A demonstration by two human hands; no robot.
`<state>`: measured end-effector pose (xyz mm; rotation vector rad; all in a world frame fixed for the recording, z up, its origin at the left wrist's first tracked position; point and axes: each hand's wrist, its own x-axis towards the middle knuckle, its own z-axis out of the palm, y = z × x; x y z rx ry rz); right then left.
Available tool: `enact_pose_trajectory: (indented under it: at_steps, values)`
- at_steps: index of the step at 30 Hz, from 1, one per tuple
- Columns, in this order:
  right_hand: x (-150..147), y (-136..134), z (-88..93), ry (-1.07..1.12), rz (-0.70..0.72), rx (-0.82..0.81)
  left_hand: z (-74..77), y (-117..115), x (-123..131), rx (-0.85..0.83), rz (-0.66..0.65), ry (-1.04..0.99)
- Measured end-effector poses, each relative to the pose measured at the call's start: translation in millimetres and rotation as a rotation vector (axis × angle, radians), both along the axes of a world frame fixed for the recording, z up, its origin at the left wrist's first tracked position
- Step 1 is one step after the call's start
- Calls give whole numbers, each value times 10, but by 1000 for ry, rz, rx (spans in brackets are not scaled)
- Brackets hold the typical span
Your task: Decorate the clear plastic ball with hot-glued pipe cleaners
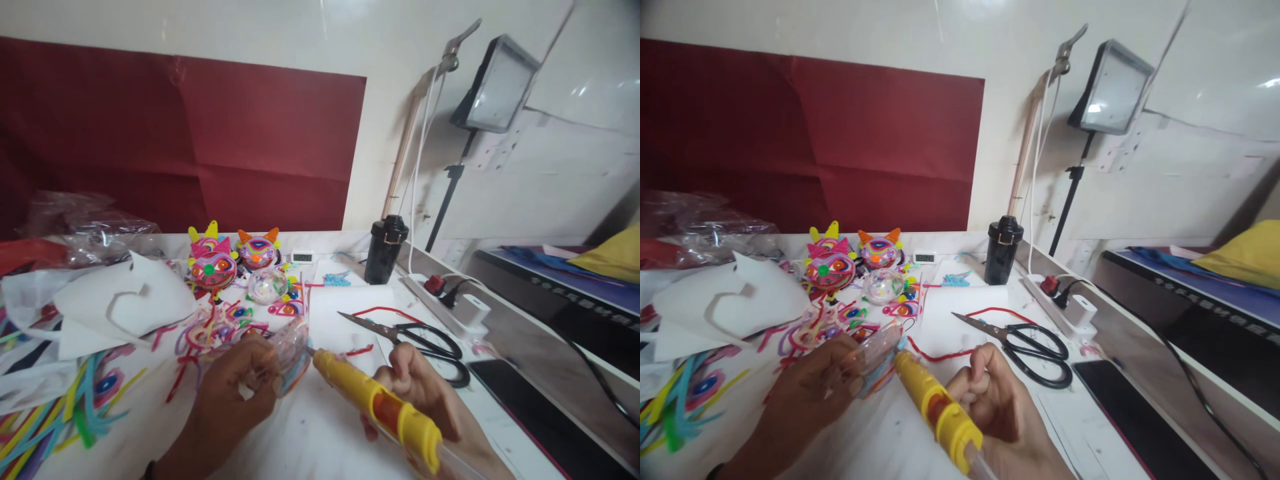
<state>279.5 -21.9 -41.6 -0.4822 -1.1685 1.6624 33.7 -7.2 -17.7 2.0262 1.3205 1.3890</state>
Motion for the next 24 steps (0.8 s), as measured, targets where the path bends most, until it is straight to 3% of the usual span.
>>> enact_pose_trajectory:
  at_steps: [5, 10, 16, 24]
  values:
    - [-9, 41, -108, 126, 144, -8, -29, 11, -18, -1, -12, -10]
    - [-10, 8, -61, 122, 128, 1, -13, 18, -14, -43, -20, -38]
    - [47, -11, 37, 21, 1, 27, 51, -8, -14, -3, -23, -83]
    - [29, 19, 49, 84, 41, 2, -1, -13, -44, 21, -14, -99]
